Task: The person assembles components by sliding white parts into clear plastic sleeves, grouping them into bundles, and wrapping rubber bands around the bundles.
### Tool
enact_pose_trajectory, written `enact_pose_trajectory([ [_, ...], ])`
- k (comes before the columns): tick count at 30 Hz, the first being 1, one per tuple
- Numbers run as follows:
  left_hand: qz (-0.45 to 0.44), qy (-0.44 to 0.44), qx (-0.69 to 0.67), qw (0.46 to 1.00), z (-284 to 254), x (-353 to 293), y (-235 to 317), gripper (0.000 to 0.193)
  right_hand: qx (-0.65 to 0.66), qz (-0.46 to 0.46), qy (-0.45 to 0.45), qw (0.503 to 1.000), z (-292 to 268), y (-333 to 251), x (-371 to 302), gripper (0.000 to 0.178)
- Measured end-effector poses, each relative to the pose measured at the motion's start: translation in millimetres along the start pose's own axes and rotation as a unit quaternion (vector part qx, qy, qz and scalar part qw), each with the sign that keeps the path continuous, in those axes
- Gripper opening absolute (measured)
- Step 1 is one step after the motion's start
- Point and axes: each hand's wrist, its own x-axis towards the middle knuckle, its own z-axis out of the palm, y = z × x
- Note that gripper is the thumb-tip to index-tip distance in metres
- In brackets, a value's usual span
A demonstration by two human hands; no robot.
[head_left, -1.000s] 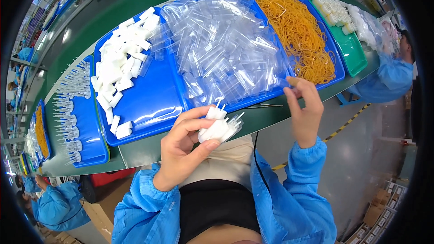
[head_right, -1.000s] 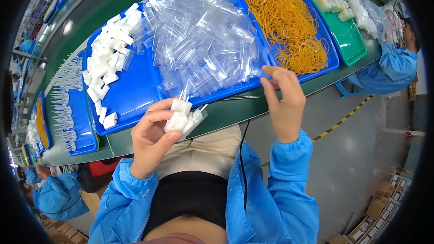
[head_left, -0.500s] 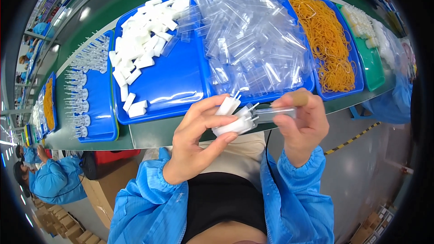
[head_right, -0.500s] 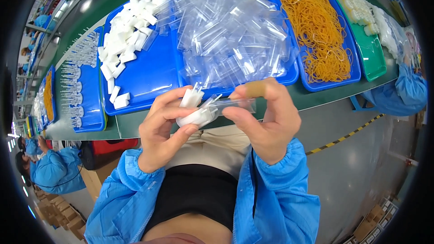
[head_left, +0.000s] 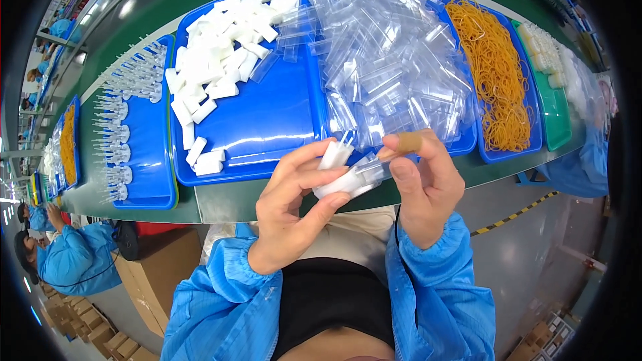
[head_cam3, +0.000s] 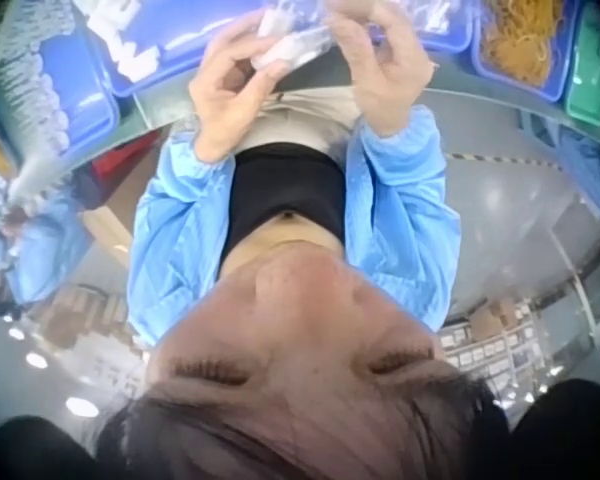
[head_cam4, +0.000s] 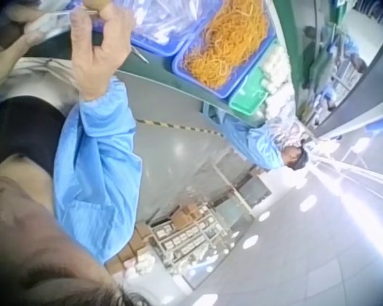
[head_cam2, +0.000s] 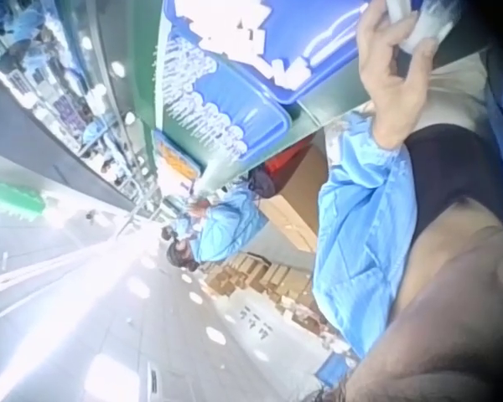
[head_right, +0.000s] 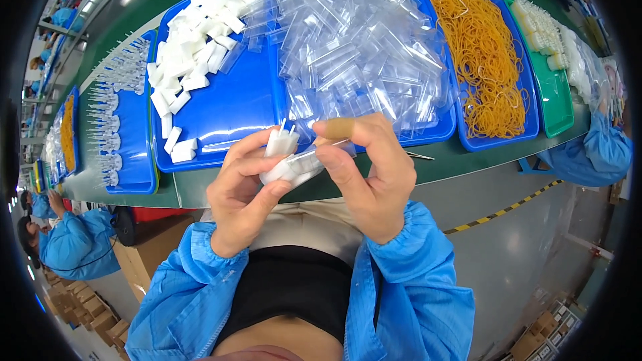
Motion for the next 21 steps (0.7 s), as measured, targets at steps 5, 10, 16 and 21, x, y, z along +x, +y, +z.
enact_pose_trajectory([
  [5, 0.005, -0.003, 0.021, 1.0, -1.9, 3.4, 2.4, 0.026, -0.024, -0.05, 0.053, 0.997, 7.4, 9.4, -3.7, 0.018],
  [10, -0.023, 0.02, -0.039, 0.999, -0.4, 5.4, 1.9, 0.022, -0.076, -0.113, 0.027, 0.99, 8.5, 10.7, -4.5, 0.02],
  [16, 0.093, 0.042, 0.205, 0.973, 3.3, 6.7, 2.8, 0.024, -0.164, -0.194, 0.003, 0.967, 8.4, 6.7, -0.9, 0.022],
  [21, 0.091, 0.006, 0.174, 0.981, 0.7, 5.9, 5.4, 0.028, -0.143, -0.156, 0.02, 0.977, 3.3, 7.7, 1.1, 0.021],
])
